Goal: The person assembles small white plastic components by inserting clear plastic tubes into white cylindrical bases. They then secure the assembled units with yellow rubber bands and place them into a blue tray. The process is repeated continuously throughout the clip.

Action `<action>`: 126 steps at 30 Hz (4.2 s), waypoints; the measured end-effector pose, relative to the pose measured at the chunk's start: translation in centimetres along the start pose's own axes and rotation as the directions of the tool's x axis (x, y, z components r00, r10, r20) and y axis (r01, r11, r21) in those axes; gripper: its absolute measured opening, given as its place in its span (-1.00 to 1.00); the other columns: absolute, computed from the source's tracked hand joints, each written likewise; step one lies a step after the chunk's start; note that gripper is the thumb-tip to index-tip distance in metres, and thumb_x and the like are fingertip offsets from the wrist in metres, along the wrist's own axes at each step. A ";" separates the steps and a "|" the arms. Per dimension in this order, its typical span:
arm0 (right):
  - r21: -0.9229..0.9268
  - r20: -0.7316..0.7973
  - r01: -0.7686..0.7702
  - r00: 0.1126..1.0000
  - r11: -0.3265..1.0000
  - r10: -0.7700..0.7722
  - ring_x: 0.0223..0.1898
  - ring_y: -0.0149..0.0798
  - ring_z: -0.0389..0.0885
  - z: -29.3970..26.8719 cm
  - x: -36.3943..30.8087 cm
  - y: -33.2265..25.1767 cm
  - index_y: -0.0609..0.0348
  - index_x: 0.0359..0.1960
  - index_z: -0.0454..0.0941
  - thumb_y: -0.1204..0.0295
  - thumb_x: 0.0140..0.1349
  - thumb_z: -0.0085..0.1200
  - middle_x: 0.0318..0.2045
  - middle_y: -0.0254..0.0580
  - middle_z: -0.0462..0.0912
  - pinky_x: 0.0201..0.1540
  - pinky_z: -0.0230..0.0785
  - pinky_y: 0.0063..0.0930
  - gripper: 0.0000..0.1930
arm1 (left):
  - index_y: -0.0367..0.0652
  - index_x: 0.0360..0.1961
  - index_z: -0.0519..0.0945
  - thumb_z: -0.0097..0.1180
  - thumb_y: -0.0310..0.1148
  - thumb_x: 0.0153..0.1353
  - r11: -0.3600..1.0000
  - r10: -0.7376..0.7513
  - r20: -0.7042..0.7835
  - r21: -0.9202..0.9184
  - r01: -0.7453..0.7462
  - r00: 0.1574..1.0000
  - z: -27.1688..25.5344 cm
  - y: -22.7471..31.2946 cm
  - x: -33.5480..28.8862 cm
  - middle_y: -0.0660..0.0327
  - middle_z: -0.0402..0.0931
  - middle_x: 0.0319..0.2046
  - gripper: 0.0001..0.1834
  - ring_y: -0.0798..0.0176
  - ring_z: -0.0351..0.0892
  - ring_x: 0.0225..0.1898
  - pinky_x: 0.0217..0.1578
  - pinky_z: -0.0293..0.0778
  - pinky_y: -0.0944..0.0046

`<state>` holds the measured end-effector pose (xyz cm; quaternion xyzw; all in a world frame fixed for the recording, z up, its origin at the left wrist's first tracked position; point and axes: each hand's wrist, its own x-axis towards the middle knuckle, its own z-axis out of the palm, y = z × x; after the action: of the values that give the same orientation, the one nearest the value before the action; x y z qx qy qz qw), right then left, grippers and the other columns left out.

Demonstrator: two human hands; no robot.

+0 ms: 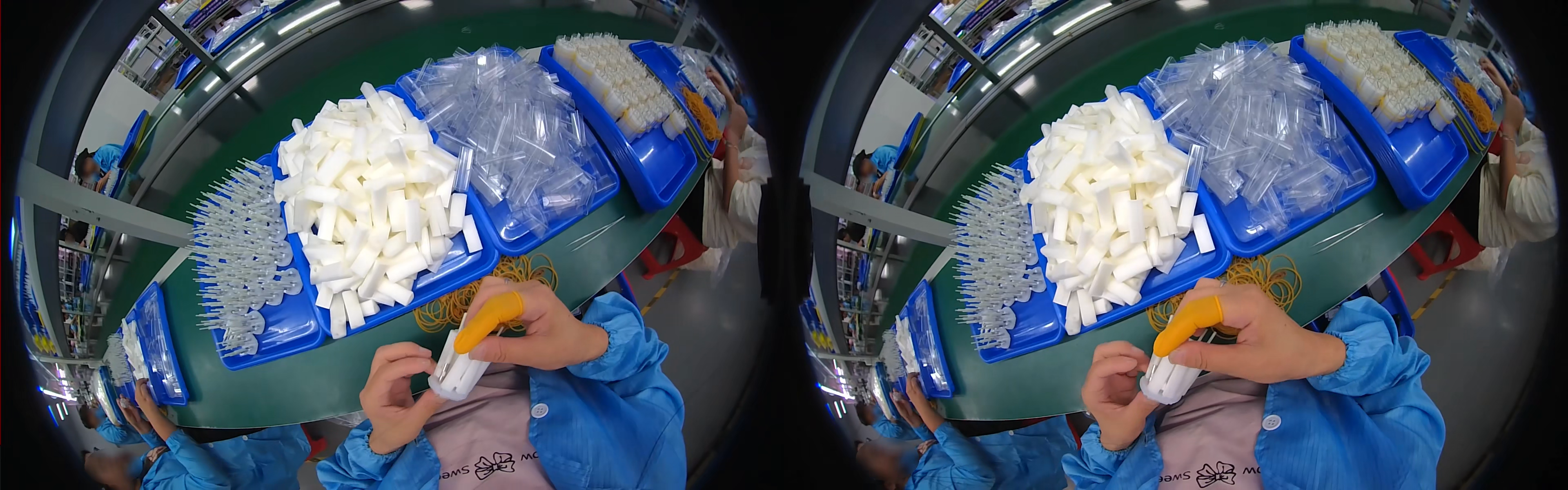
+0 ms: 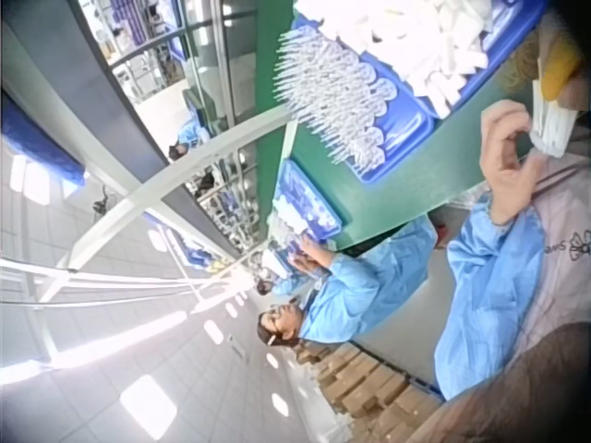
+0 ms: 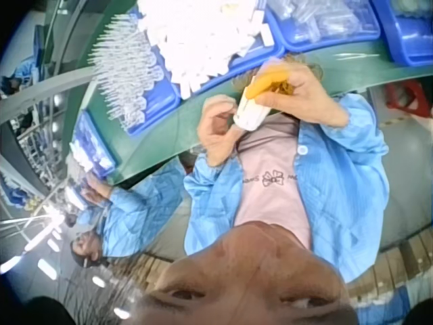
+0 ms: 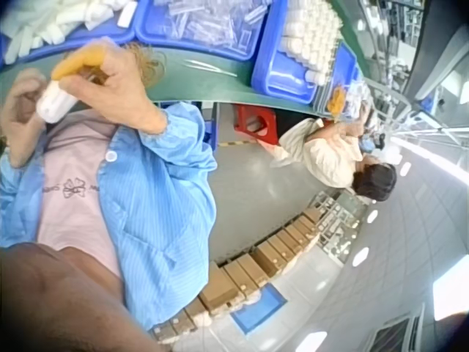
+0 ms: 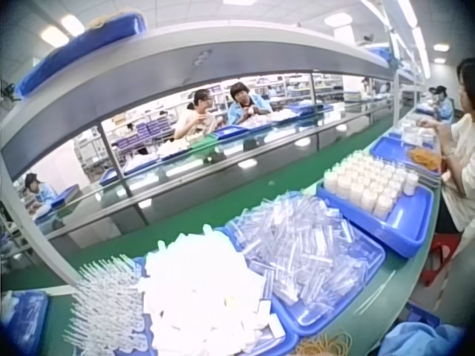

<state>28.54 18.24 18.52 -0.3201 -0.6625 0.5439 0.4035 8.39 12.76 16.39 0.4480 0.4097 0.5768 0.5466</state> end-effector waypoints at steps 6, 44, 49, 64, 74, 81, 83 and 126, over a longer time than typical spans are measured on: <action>-0.205 -0.072 0.043 0.996 0.978 -0.059 -0.24 -0.20 0.48 -1.5 2.5 0.0 0.11 -0.20 0.59 0.44 0.05 0.20 -0.25 -0.21 0.53 -0.22 0.29 -0.41 -0.76 | -0.34 -0.29 0.57 0.27 -0.70 -0.08 0.992 0.069 0.085 0.102 -0.077 0.994 -2.4 -2.0 -0.5 0.07 0.44 -0.23 -0.73 0.27 0.46 -0.23 -0.19 0.40 0.33; 0.263 0.044 -0.313 0.949 0.912 0.313 -0.23 -0.51 0.50 -2.1 3.6 1.9 0.28 -0.16 0.50 0.41 0.23 0.09 -0.26 -0.30 0.56 -0.10 0.35 -0.61 -0.78 | -0.10 -0.40 0.69 0.29 -0.67 -0.29 0.560 0.299 0.405 0.659 -0.502 0.864 -0.5 0.7 0.7 0.23 0.53 -0.43 -0.67 0.20 0.50 -0.42 -0.42 0.40 0.31; 0.105 0.002 -0.247 0.969 0.963 0.248 -0.24 -0.50 0.52 -2.9 3.2 0.5 0.24 -0.24 0.57 0.40 0.17 0.16 -0.32 -0.32 0.62 -0.14 0.37 -0.59 -0.81 | -0.12 -0.28 0.67 0.29 -0.61 -0.27 0.506 0.340 0.514 0.606 -0.613 0.788 -0.8 0.7 0.7 0.19 0.53 -0.31 -0.61 0.21 0.50 -0.33 -0.32 0.42 0.29; -0.164 -0.042 -0.004 0.999 0.986 -0.003 -0.27 -0.45 0.50 -2.0 1.5 0.2 0.17 -0.25 0.58 0.34 0.17 0.17 -0.33 -0.31 0.58 -0.18 0.34 -0.56 -0.81 | -0.17 -0.40 0.67 0.27 -0.68 -0.26 0.560 0.402 0.405 0.601 -0.571 0.821 1.0 3.2 -0.3 0.13 0.54 -0.41 -0.70 0.08 0.52 -0.38 -0.37 0.44 0.23; -0.138 0.055 0.095 0.995 0.986 -0.088 -0.33 -0.30 0.43 0.3 0.4 -0.9 0.08 -0.30 0.60 0.32 0.14 0.17 -0.42 -0.35 0.53 -0.22 0.19 -0.44 -0.85 | -0.19 -0.38 0.60 0.26 -0.70 -0.15 0.622 0.441 0.310 0.572 -0.536 0.842 0.5 2.4 -1.5 0.12 0.52 -0.39 -0.74 0.10 0.51 -0.33 -0.31 0.46 0.25; -0.203 0.067 0.132 0.990 0.970 -0.121 -0.33 -0.29 0.40 0.8 -0.3 -0.5 0.05 -0.32 0.60 0.33 0.13 0.17 -0.44 -0.36 0.52 -0.19 0.14 -0.42 -0.87 | -0.21 -0.28 0.54 0.28 -0.58 -0.05 0.755 0.340 0.118 0.557 -0.346 0.933 -0.6 2.1 -1.0 0.07 0.45 -0.22 -0.73 0.12 0.49 -0.22 -0.21 0.44 0.25; -0.225 0.027 0.137 0.991 0.965 -0.135 -0.34 -0.28 0.40 1.0 -0.4 -0.2 0.05 -0.32 0.60 0.33 0.14 0.17 -0.44 -0.36 0.52 -0.19 0.13 -0.41 -0.87 | -0.24 -0.19 0.52 0.29 -0.52 -0.04 0.868 0.248 0.106 0.417 -0.269 0.963 -0.3 2.5 -0.4 0.08 0.43 -0.20 -0.67 0.13 0.47 -0.16 -0.13 0.41 0.24; -0.090 -0.165 0.058 0.984 0.994 -0.073 -0.40 -0.41 0.48 -1.3 1.0 -2.6 0.25 -0.07 0.49 0.59 -0.05 0.24 -0.32 -0.22 0.49 -0.33 0.32 -0.59 -0.57 | -0.35 0.02 0.45 0.25 -0.48 0.04 0.994 0.104 0.093 -0.034 -0.102 0.990 -1.9 -1.3 0.8 0.02 0.22 0.07 -0.52 0.18 0.33 0.06 0.05 0.32 0.22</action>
<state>29.22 19.17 21.36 -0.3598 -0.6587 0.4726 0.4618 6.90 13.65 14.68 0.4873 0.3510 0.5882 0.5416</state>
